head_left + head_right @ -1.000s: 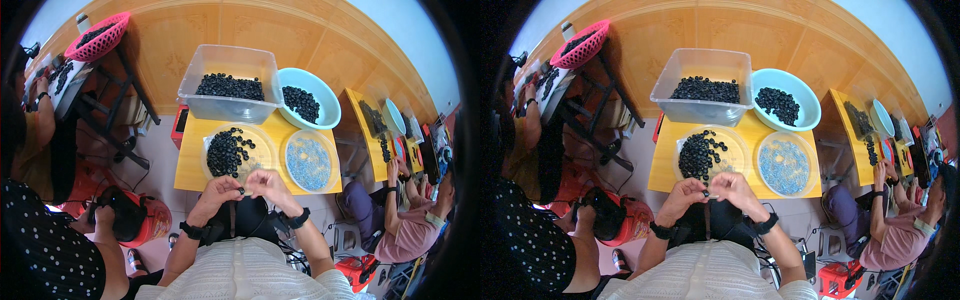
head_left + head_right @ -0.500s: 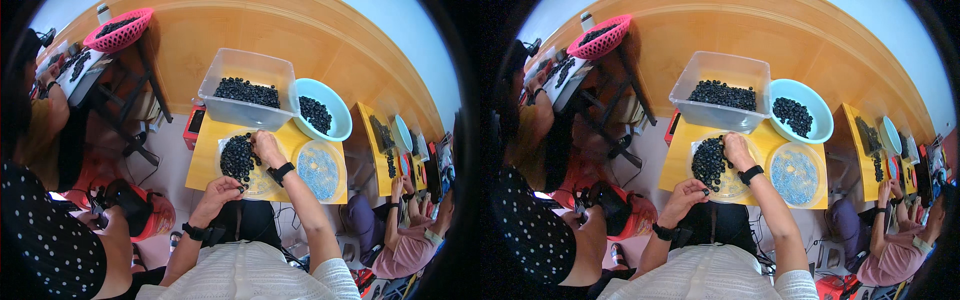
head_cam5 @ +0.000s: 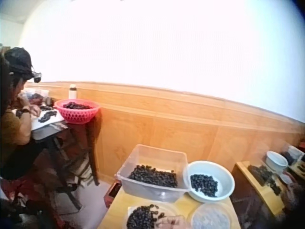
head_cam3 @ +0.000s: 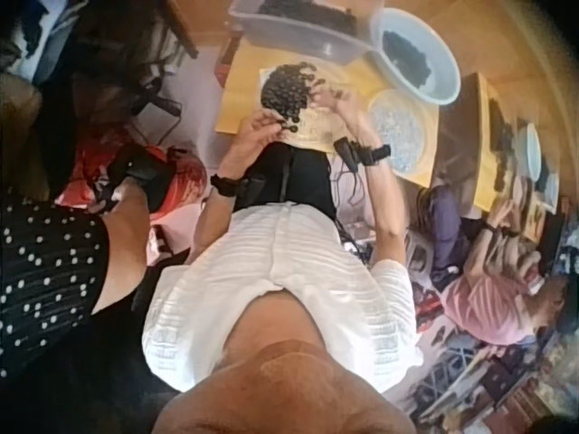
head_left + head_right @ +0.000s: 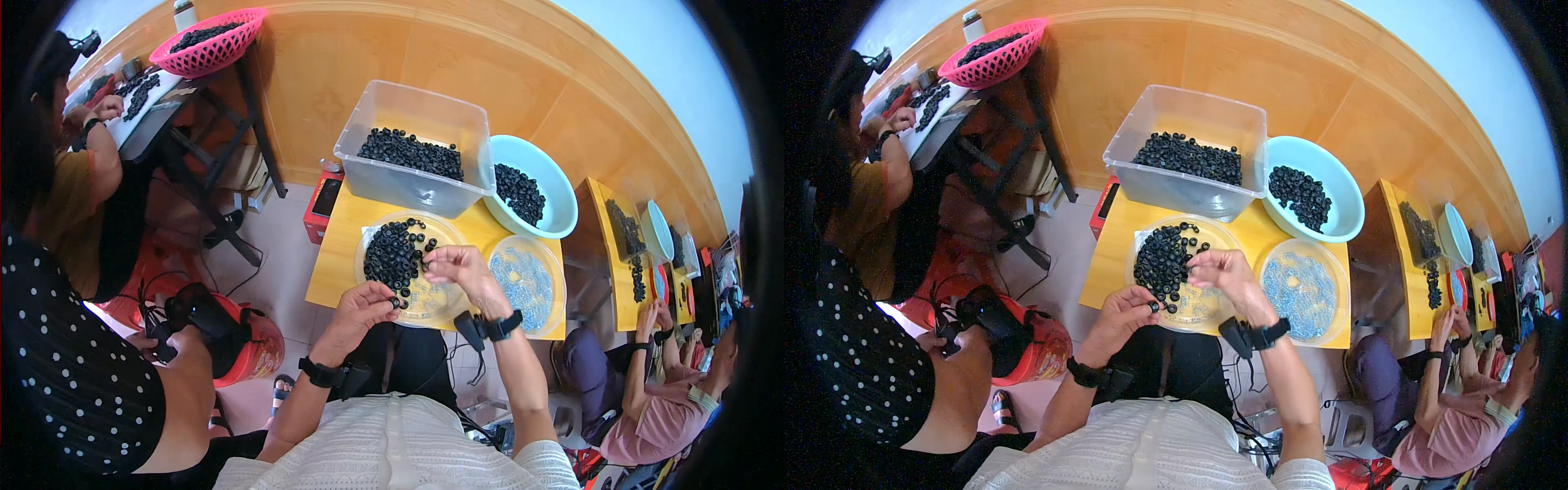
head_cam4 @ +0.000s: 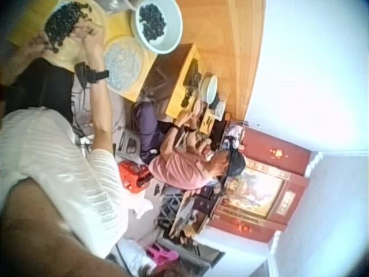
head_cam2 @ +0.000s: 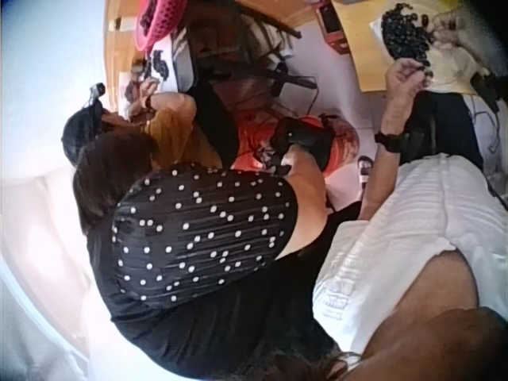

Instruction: Sorting and inspecting small black plastic or rubber rings/components on a table.

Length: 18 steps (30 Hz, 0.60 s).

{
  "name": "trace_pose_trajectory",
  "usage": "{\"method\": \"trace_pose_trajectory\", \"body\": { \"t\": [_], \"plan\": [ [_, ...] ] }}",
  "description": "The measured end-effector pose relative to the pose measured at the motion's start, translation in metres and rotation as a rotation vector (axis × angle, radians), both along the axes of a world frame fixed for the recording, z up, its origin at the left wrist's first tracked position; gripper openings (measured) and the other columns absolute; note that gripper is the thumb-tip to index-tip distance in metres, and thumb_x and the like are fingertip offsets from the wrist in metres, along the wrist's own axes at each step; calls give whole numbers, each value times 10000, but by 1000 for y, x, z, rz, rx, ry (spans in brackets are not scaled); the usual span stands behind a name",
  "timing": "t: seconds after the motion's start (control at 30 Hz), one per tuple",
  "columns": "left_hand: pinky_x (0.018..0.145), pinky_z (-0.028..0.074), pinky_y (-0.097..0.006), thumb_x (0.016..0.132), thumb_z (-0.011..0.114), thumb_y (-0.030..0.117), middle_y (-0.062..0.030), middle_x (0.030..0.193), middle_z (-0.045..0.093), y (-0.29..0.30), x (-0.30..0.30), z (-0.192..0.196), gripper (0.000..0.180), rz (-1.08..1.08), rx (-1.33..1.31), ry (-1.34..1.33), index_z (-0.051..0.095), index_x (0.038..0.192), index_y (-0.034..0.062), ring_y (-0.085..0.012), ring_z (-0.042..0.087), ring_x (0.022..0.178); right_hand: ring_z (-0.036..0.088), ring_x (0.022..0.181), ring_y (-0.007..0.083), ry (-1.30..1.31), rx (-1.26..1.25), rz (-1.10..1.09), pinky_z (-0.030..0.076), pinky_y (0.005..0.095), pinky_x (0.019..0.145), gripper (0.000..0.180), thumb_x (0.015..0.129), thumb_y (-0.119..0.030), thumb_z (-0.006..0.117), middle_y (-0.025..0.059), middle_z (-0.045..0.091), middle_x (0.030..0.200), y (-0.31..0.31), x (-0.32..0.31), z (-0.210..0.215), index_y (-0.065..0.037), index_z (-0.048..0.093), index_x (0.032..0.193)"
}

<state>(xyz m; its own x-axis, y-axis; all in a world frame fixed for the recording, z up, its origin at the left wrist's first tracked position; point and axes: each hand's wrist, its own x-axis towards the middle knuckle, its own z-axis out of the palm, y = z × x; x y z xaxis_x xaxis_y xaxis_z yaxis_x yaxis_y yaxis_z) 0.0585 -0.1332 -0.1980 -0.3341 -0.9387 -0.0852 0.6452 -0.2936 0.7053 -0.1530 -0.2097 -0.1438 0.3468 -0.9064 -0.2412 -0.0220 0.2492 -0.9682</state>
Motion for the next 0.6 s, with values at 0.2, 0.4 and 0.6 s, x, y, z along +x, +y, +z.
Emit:
{"method": "trace_pose_trajectory", "body": {
  "t": [0.2,0.4,0.6],
  "plan": [
    [740,508,-265,822,564,-5,-89,931,626,-1,-8,6,175,6,-20,25,569,995,19,-151,615,809,616,724,125,-14,-105,-9,501,227,675,150,806,3,590,58,632,818,59,15,18,23,631,948],
    [751,516,-276,808,574,-26,-80,934,624,-2,-15,7,186,-11,-46,14,579,988,21,-154,613,823,602,695,153,275,-507,-101,474,254,616,162,767,43,587,84,595,733,78,24,24,23,641,918],
    [781,520,-291,795,583,-43,-80,956,613,-1,-19,11,198,-8,-67,-44,578,984,16,-146,605,840,601,685,253,434,-713,-108,468,304,604,165,741,39,596,135,591,748,82,29,28,17,644,898]
  ]
}}
